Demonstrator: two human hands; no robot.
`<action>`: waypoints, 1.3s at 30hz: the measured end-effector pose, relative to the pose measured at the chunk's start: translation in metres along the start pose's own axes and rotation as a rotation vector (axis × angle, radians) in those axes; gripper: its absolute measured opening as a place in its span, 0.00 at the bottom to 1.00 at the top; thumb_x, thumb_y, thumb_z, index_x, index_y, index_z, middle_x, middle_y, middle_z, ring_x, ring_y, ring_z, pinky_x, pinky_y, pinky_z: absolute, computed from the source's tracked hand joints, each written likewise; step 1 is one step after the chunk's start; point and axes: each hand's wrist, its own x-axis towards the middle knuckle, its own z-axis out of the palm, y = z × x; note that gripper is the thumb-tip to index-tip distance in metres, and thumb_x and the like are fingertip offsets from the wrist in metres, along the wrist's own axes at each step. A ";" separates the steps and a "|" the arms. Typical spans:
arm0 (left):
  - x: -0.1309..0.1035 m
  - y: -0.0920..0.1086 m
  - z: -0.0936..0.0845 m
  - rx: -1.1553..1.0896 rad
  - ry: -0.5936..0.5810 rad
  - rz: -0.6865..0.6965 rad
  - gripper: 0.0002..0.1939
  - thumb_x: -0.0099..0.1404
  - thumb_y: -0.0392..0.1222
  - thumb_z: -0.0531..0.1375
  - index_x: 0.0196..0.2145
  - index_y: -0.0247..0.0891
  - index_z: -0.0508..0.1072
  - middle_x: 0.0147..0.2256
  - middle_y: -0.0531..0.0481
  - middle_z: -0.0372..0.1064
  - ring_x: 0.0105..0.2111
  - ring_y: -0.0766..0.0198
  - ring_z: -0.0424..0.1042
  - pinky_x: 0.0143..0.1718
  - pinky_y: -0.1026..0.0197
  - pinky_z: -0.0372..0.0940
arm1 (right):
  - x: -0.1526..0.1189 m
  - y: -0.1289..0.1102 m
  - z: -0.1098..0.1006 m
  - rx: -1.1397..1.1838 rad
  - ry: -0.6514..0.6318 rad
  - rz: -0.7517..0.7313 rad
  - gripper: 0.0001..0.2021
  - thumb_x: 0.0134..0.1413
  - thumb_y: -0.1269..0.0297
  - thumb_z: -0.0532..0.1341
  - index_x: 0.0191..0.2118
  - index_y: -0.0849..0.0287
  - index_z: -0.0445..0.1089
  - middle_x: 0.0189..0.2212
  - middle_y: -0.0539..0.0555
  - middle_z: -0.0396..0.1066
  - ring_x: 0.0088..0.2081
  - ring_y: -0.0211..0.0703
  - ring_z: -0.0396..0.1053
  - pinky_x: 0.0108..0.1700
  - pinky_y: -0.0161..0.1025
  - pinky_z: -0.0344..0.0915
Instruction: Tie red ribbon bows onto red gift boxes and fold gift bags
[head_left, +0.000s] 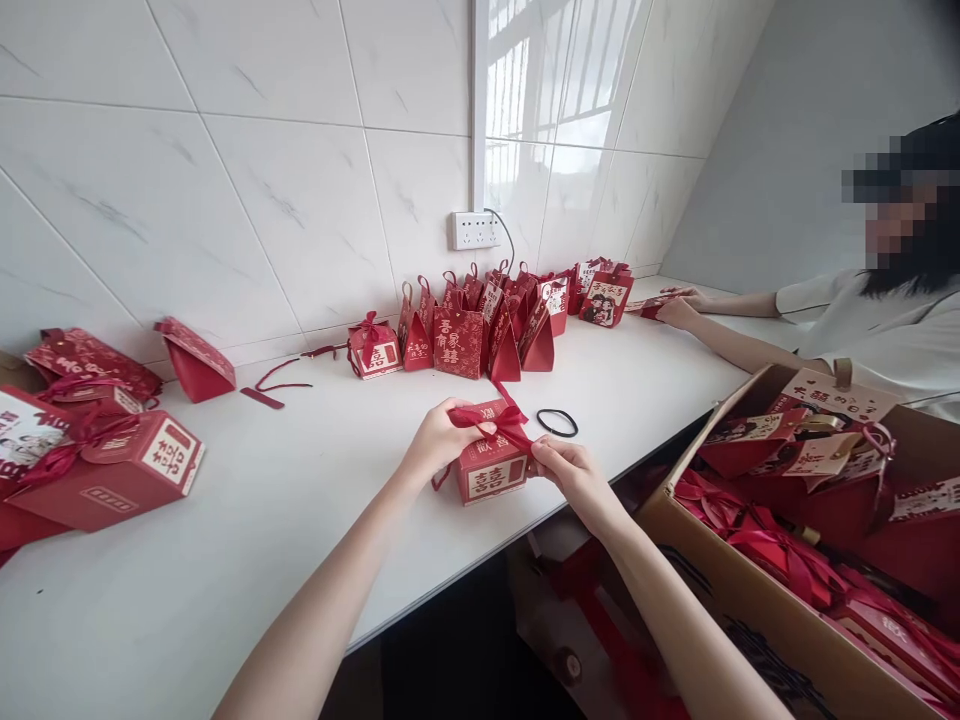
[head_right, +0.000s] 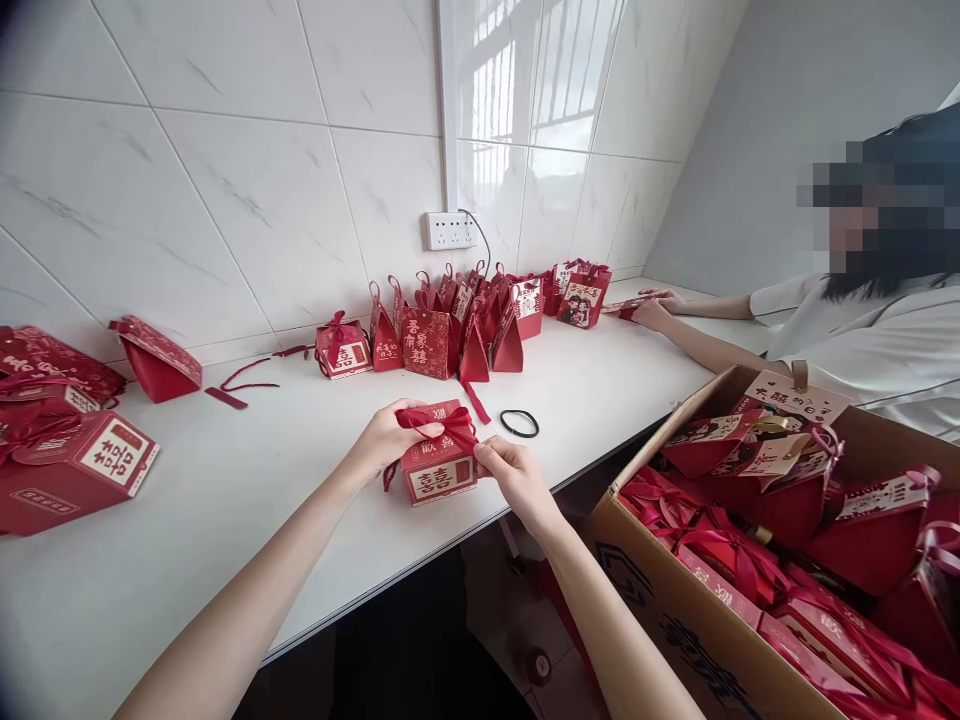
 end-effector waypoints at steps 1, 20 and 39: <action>0.000 0.000 0.000 0.005 -0.003 0.004 0.19 0.48 0.44 0.67 0.38 0.37 0.69 0.35 0.45 0.75 0.34 0.56 0.75 0.32 0.60 0.68 | -0.001 0.002 -0.002 0.004 -0.001 -0.017 0.21 0.50 0.50 0.61 0.17 0.59 0.60 0.23 0.49 0.59 0.28 0.37 0.59 0.37 0.39 0.59; 0.000 -0.004 -0.002 0.044 0.007 0.035 0.17 0.48 0.48 0.67 0.31 0.38 0.68 0.32 0.49 0.74 0.33 0.57 0.74 0.31 0.61 0.65 | -0.016 0.011 -0.021 -0.008 -0.043 -0.039 0.22 0.53 0.53 0.60 0.15 0.60 0.62 0.30 0.52 0.63 0.36 0.41 0.64 0.45 0.42 0.63; 0.009 -0.007 -0.006 0.004 -0.063 -0.015 0.19 0.51 0.51 0.65 0.37 0.40 0.68 0.33 0.49 0.76 0.33 0.53 0.76 0.31 0.58 0.68 | -0.024 0.006 -0.018 -0.409 -0.052 -0.070 0.22 0.56 0.48 0.54 0.20 0.61 0.65 0.22 0.50 0.64 0.26 0.35 0.60 0.31 0.34 0.57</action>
